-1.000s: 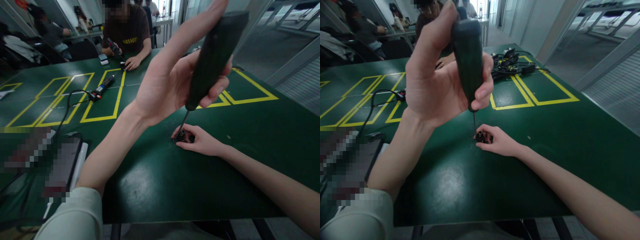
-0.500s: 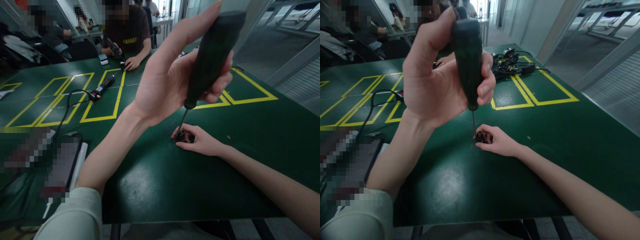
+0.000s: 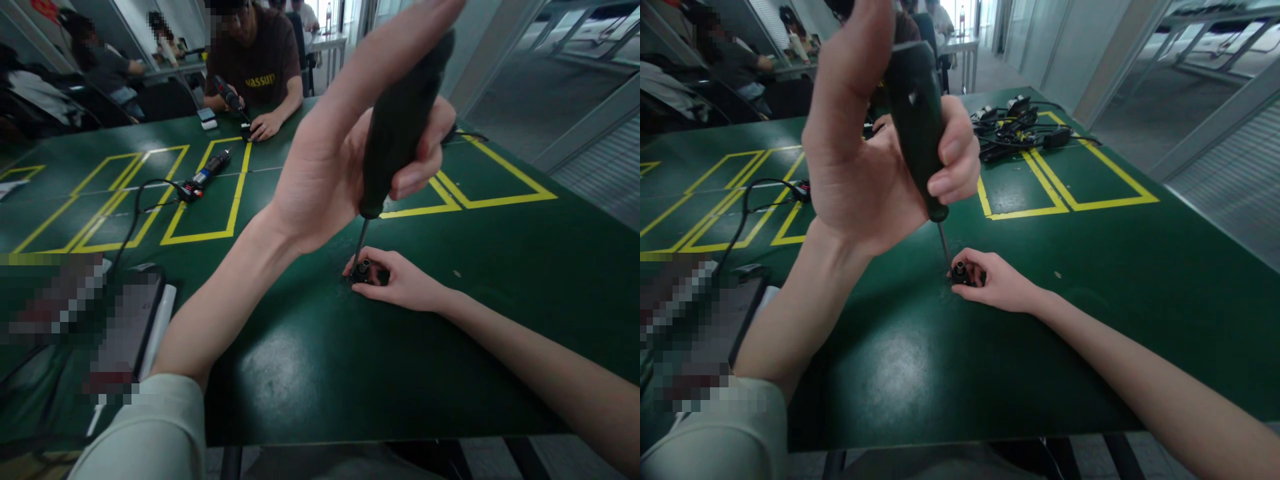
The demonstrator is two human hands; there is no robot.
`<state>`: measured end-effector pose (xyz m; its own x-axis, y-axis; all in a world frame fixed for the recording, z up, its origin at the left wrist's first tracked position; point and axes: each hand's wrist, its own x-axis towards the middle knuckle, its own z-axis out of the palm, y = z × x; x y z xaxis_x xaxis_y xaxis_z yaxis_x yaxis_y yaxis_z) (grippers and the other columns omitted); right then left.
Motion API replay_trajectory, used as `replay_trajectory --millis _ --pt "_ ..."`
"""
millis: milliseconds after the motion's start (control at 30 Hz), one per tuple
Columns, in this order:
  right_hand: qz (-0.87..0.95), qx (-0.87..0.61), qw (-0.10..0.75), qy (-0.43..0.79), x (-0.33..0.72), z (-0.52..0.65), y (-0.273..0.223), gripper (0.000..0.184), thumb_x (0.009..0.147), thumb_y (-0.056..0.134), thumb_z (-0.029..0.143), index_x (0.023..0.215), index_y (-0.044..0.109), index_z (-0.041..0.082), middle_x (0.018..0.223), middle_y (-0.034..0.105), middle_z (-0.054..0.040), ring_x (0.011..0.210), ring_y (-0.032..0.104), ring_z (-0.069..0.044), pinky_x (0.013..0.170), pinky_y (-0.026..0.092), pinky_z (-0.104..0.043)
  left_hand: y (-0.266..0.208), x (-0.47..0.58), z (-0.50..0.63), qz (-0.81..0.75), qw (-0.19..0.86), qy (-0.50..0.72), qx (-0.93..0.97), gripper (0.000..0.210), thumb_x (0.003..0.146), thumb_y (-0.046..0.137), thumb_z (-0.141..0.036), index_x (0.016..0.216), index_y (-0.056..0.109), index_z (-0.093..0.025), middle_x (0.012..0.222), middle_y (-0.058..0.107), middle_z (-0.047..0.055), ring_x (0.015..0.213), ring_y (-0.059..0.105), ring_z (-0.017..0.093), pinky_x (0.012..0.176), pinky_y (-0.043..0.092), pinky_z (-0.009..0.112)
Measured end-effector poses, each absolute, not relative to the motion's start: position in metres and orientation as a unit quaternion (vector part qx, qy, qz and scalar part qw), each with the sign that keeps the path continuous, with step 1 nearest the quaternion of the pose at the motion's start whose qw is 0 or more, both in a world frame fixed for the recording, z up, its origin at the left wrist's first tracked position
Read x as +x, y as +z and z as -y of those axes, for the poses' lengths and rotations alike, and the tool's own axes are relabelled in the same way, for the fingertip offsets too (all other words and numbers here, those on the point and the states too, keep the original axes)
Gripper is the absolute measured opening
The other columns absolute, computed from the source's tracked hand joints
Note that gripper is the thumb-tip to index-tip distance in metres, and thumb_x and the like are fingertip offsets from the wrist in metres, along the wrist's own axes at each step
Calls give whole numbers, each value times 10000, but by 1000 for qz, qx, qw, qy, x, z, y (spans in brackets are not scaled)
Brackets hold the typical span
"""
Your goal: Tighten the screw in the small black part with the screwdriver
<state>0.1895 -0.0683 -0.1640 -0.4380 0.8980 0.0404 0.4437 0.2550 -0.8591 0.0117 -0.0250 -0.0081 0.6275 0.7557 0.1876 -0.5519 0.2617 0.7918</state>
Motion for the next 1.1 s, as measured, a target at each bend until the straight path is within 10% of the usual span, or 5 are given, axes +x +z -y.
replay_trajectory --millis 200,700,867,1100 --pt "743 -450 278 410 190 67 -165 273 860 750 381 1037 670 190 939 736 -48 637 566 -123 587 480 -261 -11 14 20 -70 752 372 539 777 1087 104 -623 718 590 -143 722 554 20 681 707 140 610 522 243" --pt "743 -452 272 411 190 68 -164 266 868 748 371 1042 663 188 905 722 -36 641 567 -122 588 477 -256 -11 13 25 -62 755 390 524 382 1087 358 -258 819 609 -149 784 524 6 689 591 102 548 412 212" --pt "742 -452 275 412 190 68 -163 265 865 747 377 1036 661 194 896 717 -29 649 570 -125 588 474 -254 -6 13 27 -101 788 381 473 511 1085 356 -524 1057 698 -146 722 588 18 520 530 110 487 381 232" --pt "741 -453 277 411 190 68 -164 258 866 757 373 1036 669 200 914 735 -35 635 567 -121 591 485 -258 -7 16 30 -101 749 381 532 599 1111 258 -481 769 624 -153 817 648 26 658 581 100 615 476 215"
